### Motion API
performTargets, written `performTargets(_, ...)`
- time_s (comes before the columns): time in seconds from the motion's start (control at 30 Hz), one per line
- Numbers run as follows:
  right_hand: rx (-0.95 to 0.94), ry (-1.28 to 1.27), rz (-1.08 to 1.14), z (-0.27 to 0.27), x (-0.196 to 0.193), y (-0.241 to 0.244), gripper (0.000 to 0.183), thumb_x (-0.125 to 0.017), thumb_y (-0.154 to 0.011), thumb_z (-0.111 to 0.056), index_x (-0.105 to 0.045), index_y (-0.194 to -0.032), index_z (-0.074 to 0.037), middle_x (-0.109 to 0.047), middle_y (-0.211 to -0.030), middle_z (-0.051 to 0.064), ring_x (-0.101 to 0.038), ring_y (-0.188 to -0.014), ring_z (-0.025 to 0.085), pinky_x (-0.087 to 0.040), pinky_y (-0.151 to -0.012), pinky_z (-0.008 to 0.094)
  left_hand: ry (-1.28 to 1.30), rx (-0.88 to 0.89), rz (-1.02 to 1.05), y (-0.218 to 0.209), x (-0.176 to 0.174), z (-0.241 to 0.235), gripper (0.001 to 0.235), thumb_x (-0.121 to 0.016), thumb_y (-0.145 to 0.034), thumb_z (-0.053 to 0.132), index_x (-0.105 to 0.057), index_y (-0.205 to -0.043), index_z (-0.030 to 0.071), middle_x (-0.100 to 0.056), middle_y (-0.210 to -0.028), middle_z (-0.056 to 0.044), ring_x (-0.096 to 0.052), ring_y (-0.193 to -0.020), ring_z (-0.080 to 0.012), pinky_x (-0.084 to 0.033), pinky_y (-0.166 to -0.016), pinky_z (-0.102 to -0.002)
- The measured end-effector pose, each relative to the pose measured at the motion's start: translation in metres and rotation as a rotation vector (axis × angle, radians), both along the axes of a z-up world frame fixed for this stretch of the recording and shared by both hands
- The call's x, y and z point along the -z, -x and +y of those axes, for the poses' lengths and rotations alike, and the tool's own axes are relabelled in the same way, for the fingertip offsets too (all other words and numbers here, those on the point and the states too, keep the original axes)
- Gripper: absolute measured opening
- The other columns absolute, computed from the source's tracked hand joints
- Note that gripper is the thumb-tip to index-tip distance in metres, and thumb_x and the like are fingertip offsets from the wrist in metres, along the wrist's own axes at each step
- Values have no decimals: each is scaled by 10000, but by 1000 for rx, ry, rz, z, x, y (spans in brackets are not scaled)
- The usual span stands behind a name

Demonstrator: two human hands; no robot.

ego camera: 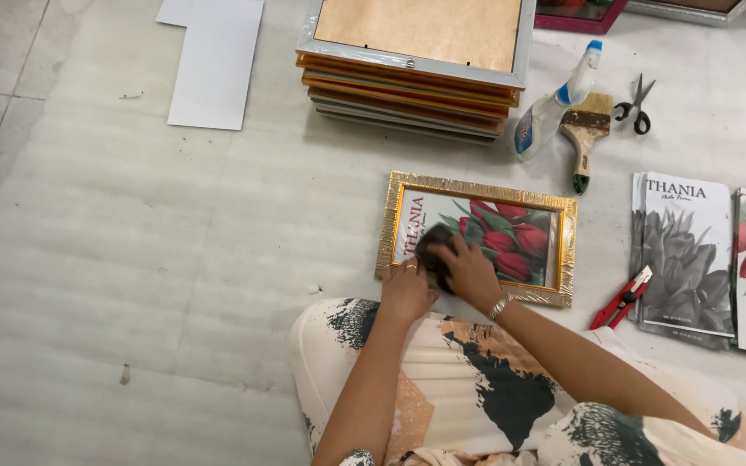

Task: Cleaning and polishing the glass of a framed artwork using a brush and a cloth

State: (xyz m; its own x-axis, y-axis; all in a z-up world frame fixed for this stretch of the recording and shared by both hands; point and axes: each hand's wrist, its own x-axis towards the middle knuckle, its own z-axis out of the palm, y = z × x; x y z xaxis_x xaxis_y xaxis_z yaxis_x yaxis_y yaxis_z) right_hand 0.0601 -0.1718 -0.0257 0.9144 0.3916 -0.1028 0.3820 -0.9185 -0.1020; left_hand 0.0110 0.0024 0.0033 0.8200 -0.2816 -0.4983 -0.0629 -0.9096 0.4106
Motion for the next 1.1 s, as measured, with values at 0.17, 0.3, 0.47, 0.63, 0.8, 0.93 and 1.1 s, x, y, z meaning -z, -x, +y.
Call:
performTargets(0.17, -116, -33, -77, -7, 0, -22, 578, -652, -789, -169, -536, -1329, -341, -530, -1226, 89, -626, -1041, 383, -646, -726, 478, 16, -8, -30, -1, 2, 0, 734, -613, -958, 408, -406, -1520, -17, -390, -1581, -217, -360, -1491, -375, -222, -1165, -691)
performTargets(0.3, -26, -19, -152, 15, 18, -99, 563, -638, -833, -170, -518, -1347, -365, -512, -1228, 92, -616, -1082, 391, -648, -743, 467, 5, -18, 25, 0, -15, 3, 744, -589, -967, 425, -385, -1545, 4, -366, -1610, -193, -340, -1509, -349, -221, -1159, -669)
performTargets(0.47, 26, -76, -87, 49, 21, -115, 591, -646, -866, -201, -470, -1400, -385, -453, -1345, 116, -569, -1142, 441, -644, -777, 539, 38, -19, 59, 4, -57, 8, 718, -581, -992, 369, -372, -1554, -25, -345, -1628, -224, -310, -1525, -363, -137, -1196, -658)
performTargets(0.63, -206, -101, 119, 47, -33, -46, 646, -682, -784, -64, -542, -1343, -354, -484, -1365, 85, -589, -1104, 447, -637, -819, 541, -17, 11, 15, 2, -1, 1, 703, -583, -973, 412, -427, -1511, -13, -429, -1562, -209, -333, -1503, -355, -101, -1192, -685)
performTargets(0.8, -385, -28, 178, 29, -38, -59, 684, -732, -744, 35, -603, -1304, -336, -501, -1385, 71, -597, -1129, 434, -637, -838, 504, -45, -6, -50, 5, -1, -2, 666, -604, -947, 427, -515, -1453, 4, -543, -1468, -193, -394, -1458, -342, -111, -1185, -677)
performTargets(0.93, -193, -85, -91, 13, -19, -108, 687, -693, -788, -27, -556, -1355, -391, -510, -1289, 70, -620, -1085, 402, -646, -797, 486, 19, -61, -79, 6, -22, 0, 673, -624, -953, 361, -475, -1477, -33, -488, -1527, -226, -405, -1461, -367, -132, -1183, -670)
performTargets(1.1, 45, -142, -26, 13, 2, -96, 710, -688, -805, -146, -499, -1419, -449, -431, -1360, 52, -603, -1100, 425, -636, -839, 488, 52, -94, -166, 3, 0, -4, 627, -640, -940, 327, -513, -1444, -25, -548, -1472, -232, -496, -1399, -377, -189, -1159, -659)
